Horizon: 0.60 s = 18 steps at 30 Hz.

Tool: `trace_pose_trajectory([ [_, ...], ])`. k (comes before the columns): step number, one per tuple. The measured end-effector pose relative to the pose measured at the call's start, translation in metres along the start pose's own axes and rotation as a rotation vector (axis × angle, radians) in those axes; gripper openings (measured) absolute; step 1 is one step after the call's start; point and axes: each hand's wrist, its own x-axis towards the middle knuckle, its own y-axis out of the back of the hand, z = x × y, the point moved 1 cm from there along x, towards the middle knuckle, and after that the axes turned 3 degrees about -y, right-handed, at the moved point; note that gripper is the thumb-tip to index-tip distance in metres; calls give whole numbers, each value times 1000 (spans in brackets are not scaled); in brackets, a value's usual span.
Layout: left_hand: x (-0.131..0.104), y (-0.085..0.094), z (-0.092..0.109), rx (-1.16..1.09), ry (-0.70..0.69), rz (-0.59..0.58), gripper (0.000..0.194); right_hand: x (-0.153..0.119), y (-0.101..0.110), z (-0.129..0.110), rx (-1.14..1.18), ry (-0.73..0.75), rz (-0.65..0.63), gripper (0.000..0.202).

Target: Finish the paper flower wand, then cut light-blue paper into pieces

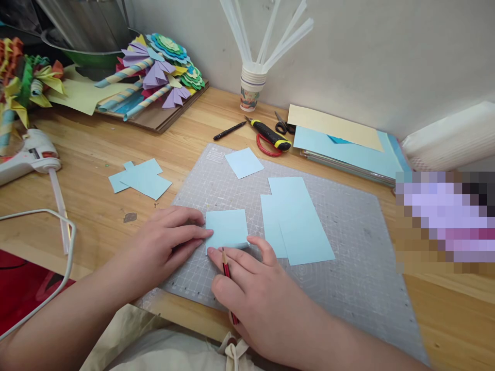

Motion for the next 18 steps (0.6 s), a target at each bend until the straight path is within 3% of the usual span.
trace_pose_trajectory([
  [18,0,0,0,-4,0,1,22,1,0,1,7,-12,-23,11],
])
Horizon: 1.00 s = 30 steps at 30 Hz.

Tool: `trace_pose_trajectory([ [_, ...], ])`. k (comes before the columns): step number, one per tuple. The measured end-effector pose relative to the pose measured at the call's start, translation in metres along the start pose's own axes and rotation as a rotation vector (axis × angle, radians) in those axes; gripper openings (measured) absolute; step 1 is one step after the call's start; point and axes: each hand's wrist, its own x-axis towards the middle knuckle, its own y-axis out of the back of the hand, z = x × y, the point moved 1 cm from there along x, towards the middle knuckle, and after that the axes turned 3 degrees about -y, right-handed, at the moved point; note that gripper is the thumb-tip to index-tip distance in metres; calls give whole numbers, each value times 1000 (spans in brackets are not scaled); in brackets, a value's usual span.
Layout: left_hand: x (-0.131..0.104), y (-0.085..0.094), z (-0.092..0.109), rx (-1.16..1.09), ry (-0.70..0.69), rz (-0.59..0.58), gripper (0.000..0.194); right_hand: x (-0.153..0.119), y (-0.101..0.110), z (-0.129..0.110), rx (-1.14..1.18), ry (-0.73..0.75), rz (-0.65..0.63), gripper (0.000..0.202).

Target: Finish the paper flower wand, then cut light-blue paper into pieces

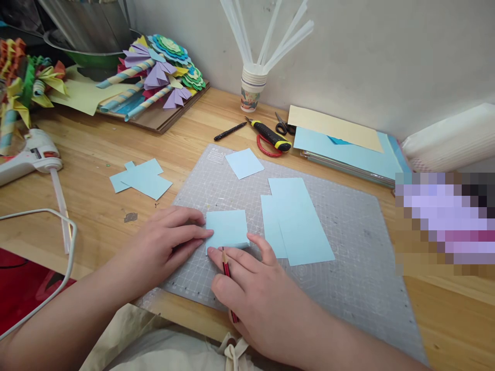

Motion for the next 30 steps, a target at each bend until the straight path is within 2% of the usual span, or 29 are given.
trace_pose_trajectory([
  [30,0,0,1,-21,10,8,21,0,1,2,16,20,-48,16],
])
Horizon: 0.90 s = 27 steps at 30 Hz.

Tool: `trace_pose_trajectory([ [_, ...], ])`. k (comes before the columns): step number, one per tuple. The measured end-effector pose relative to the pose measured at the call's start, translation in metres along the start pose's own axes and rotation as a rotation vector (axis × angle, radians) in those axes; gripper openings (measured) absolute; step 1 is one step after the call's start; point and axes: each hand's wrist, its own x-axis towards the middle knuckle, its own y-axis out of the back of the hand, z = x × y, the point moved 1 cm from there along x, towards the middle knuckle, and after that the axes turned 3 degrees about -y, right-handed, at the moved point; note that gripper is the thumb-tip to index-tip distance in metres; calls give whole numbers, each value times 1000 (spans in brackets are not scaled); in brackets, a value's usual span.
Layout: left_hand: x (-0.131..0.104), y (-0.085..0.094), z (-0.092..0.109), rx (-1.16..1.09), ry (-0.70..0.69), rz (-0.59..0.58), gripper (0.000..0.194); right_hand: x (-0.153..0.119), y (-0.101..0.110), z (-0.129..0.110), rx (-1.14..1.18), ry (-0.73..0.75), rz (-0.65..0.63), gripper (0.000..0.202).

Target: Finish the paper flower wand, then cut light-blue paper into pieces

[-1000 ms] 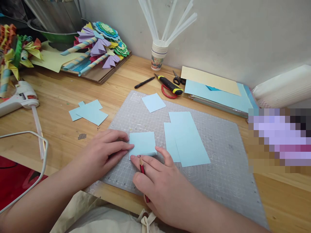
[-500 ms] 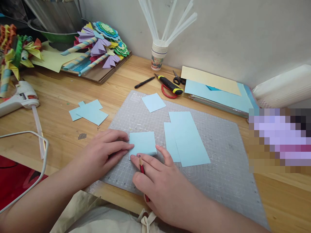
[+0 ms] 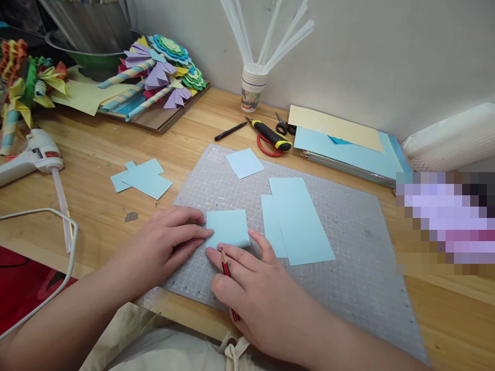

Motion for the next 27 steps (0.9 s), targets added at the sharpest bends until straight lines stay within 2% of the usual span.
trace_pose_trajectory([
  [8,2,1,3,-9,44,1,20,1,0,1,8,-4,8,15],
  [15,2,-1,7,-14,104,-11,15,2,1,0,31,6,99,13],
  [27,1,0,6,-15,91,1,14,3,1,-1,48,-2,69,10],
])
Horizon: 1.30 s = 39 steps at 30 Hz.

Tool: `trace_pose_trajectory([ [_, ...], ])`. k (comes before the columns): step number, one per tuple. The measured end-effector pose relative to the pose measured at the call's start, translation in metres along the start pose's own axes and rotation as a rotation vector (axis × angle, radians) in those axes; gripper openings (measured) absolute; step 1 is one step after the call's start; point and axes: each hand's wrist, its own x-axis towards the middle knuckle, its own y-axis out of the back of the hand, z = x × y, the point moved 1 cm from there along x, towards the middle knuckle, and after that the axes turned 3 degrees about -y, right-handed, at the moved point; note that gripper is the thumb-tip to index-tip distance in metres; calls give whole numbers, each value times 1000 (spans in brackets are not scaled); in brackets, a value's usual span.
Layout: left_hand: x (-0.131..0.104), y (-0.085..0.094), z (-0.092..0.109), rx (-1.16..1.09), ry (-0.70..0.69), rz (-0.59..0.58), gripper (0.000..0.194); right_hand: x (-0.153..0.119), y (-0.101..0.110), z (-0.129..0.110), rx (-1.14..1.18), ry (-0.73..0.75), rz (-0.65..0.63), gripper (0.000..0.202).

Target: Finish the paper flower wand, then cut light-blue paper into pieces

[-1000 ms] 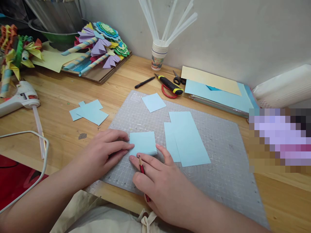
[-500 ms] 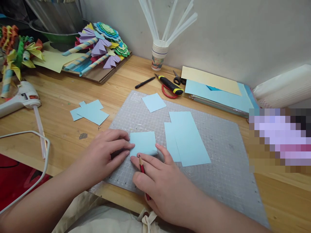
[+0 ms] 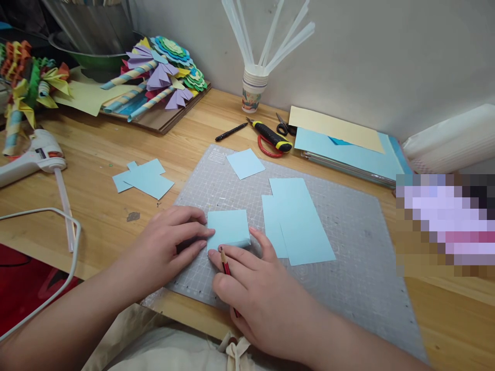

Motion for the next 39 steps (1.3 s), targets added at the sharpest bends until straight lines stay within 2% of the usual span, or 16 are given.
trace_pose_trajectory([
  [16,0,-1,-1,-4,-5,10,14,-4,-4,-5,-87,-8,26,8],
  [30,0,1,0,-8,9,-7,15,-9,-5,-9,-145,7,-31,9],
  [39,0,1,0,-14,10,-6,15,-10,-6,-10,-139,-8,-17,10],
])
